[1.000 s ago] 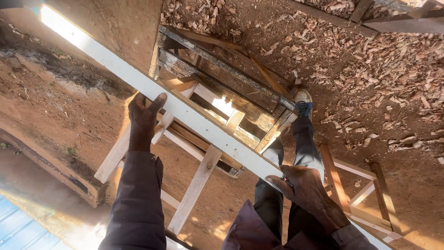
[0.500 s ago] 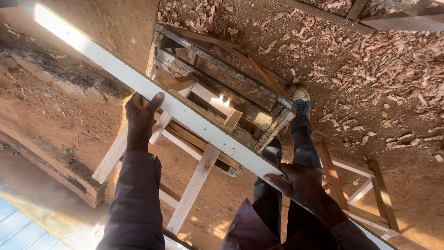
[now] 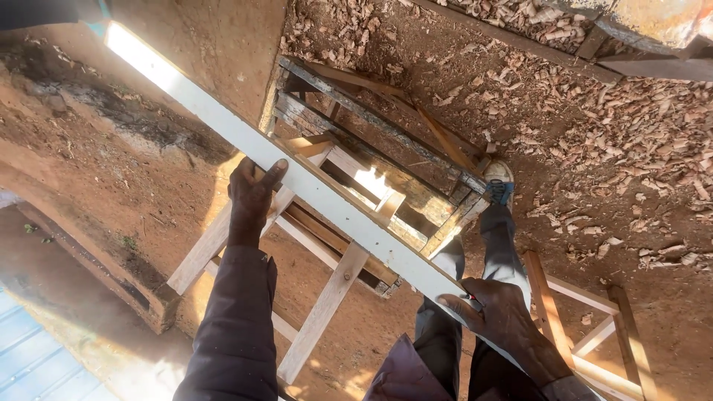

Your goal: Measuring and marking a wooden frame using a white template strip and a pencil

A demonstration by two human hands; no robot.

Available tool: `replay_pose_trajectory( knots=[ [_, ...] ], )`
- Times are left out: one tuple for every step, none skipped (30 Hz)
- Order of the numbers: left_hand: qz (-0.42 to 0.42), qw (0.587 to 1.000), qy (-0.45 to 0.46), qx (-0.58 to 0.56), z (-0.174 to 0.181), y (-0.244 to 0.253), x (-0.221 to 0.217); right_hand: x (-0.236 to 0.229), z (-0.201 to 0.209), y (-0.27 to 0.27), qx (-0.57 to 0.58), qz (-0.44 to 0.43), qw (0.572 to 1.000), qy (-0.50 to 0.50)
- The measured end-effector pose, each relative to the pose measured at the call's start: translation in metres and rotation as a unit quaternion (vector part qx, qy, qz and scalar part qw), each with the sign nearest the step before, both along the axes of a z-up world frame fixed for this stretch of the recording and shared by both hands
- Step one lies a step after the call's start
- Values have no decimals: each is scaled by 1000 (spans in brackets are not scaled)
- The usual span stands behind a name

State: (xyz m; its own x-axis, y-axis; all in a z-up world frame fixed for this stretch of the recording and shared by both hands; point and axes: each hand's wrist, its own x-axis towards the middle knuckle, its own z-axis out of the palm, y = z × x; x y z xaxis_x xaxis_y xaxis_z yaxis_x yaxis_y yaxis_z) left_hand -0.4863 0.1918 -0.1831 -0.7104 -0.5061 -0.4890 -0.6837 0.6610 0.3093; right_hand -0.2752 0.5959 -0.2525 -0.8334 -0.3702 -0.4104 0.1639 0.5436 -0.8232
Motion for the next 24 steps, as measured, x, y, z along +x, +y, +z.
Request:
replay_pose_trajectory(
  knots=[
    [-1,1000,-3,-3,-1,-2,1,-3,3,0,-10,-9,1000,-3],
    [-3,1000,-6,-6,-3,-3,1,-6,7,0,-18,-17,1000,-7],
    [-2,1000,-7,-6,-1,-2,1,-5,5,-1,-19,-17,1000,-8],
    [-8,1000,-8,-8,0,-1,0,-4,4,-1,-18,-21,1000,11],
    [-13,1000,-9,-9,2,0,0,-3,2,-2,-18,-25,999,30],
    [-13,1000,-9,-9,0,0,1,-8,8,-1,-18,-24,999,29],
    [-17,1000,3,-4,-1,-1,2,-13,15,-1,-24,-34,999,26],
    [-21,1000,17,2,-2,-2,3,-18,21,0,-30,-45,998,24],
    [-20,1000,18,2,-2,-3,3,-17,19,-2,-30,-44,998,25],
    [-18,1000,11,-7,-4,-4,3,-15,18,-2,-34,-44,998,11],
    [-15,1000,4,-16,-5,-4,2,-14,17,-3,-37,-44,998,-2],
    [-14,1000,4,-16,-6,-5,3,-13,16,-3,-37,-43,998,-3],
    [-23,1000,14,-14,-7,-6,4,-13,15,-4,-39,-49,998,16],
    [-32,999,24,-13,-7,-7,5,-13,14,-4,-41,-55,997,34],
    [-31,999,24,-14,-6,-6,6,-3,3,0,-42,-54,997,34],
    [-17,1000,20,-7,-4,-4,4,5,-8,3,-62,0,985,159],
    [-2,1000,15,0,-3,-3,3,14,-19,6,-80,54,955,281],
    [-2,1000,15,0,-4,-4,4,8,-10,4,-80,54,955,280],
    [-12,1000,23,-1,-6,-5,5,2,-2,1,-57,1,989,135],
    [-21,999,31,-2,-6,-7,6,-5,7,-2,-32,-52,998,-14],
    [-21,999,31,-3,-7,-8,7,-3,5,-1,-32,-52,998,-14],
    [-24,999,32,-4,-8,-9,7,-1,2,-1,-23,-43,998,-27],
    [-27,999,32,-6,-9,-11,8,1,-1,-1,-13,-35,998,-40],
    [-27,999,32,-6,-8,-10,7,1,-2,-1,-14,-34,999,-40]
  ],
)
